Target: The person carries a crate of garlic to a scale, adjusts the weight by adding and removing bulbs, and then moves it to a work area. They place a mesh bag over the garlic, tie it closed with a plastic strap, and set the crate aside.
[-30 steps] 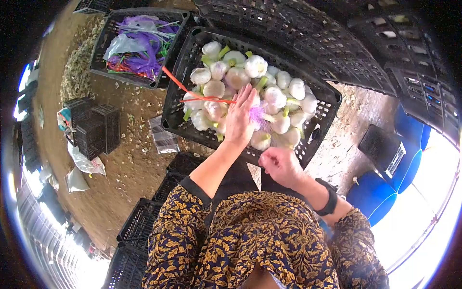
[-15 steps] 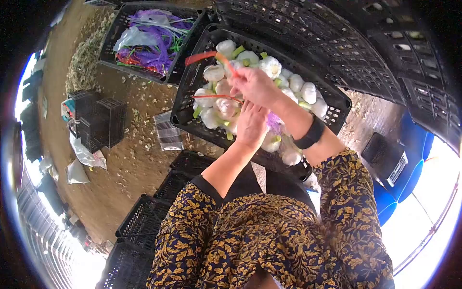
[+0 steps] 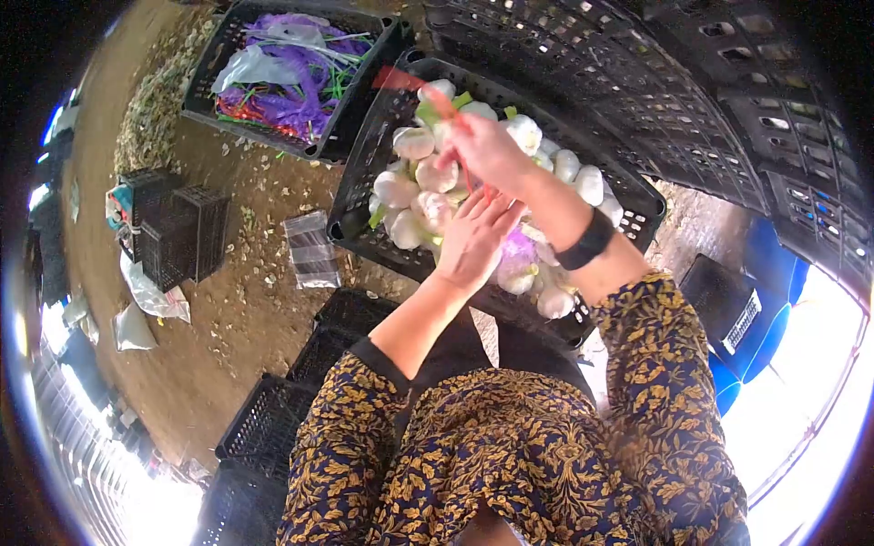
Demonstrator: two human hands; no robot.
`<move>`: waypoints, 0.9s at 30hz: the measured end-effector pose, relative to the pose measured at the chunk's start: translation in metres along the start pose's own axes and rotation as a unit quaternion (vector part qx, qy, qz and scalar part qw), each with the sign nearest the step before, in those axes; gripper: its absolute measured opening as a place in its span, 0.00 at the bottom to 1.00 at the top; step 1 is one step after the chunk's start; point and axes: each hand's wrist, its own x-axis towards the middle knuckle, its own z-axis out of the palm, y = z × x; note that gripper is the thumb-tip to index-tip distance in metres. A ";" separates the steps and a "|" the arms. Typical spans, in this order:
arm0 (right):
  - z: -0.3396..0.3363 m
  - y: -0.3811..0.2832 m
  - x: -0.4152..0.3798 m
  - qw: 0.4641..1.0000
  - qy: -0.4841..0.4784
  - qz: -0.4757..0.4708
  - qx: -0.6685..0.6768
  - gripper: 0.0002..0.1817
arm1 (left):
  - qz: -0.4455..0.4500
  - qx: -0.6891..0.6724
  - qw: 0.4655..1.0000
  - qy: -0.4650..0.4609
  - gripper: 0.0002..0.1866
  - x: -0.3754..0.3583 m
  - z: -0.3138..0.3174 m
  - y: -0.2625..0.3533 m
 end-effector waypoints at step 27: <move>-0.061 0.039 -0.062 0.987 0.149 0.065 0.013 0.15 | -0.141 -0.235 0.961 -0.026 0.15 0.020 -0.065 0.008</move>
